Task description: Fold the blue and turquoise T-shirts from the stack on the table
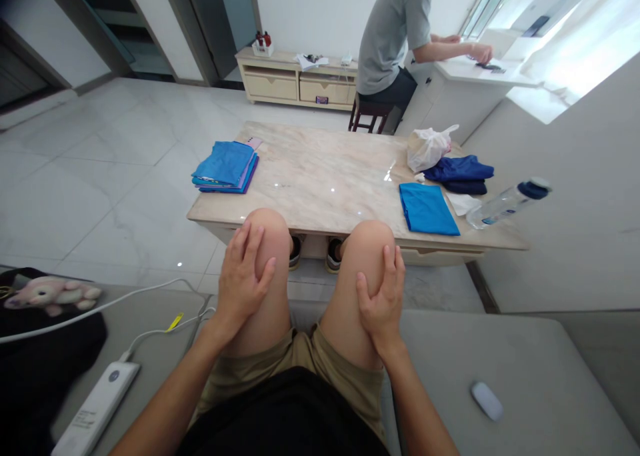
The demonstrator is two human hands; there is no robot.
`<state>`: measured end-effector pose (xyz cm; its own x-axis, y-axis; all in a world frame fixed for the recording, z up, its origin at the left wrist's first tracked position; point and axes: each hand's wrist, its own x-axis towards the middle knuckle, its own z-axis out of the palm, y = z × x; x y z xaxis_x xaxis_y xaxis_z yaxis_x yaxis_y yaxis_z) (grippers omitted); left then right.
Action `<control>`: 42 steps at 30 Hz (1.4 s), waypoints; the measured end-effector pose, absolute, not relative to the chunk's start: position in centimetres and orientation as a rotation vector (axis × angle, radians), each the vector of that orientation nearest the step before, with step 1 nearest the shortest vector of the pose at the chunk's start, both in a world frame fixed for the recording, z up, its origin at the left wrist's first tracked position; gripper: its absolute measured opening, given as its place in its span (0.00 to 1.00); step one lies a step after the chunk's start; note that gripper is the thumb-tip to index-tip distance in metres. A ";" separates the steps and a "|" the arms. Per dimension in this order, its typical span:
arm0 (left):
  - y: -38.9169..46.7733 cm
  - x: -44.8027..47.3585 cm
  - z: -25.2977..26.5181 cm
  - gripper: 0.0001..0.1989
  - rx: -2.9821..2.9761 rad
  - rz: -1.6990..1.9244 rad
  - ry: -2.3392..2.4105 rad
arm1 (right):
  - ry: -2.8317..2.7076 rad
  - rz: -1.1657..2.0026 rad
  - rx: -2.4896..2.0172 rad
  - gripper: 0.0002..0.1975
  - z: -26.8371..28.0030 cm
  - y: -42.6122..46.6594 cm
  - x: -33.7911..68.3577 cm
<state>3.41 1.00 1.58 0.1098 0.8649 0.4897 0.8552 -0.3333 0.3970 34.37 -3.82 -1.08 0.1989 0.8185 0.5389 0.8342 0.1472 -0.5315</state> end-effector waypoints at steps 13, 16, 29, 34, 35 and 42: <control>1.0 3.2 1.5 0.38 2.320 1.060 1.804 | -1.584 -0.011 -1.618 0.42 -1.2 -3.8 34.5; 1.0 3.2 1.5 0.38 2.314 1.063 1.798 | -1.584 -0.012 -1.619 0.42 -1.2 -3.8 34.6; 1.1 2.9 1.3 0.40 2.336 1.080 1.786 | -1.562 0.003 -1.595 0.41 -1.1 -3.8 34.6; 1.1 2.9 1.2 0.41 2.345 1.089 1.797 | -1.559 0.004 -1.598 0.41 -1.1 -3.9 34.6; 1.1 2.9 1.2 0.41 2.347 1.091 1.796 | -1.557 0.003 -1.596 0.41 -1.1 -3.9 34.6; 1.1 2.9 1.2 0.41 2.341 1.083 1.793 | -1.560 0.002 -1.610 0.40 -1.0 -3.9 34.5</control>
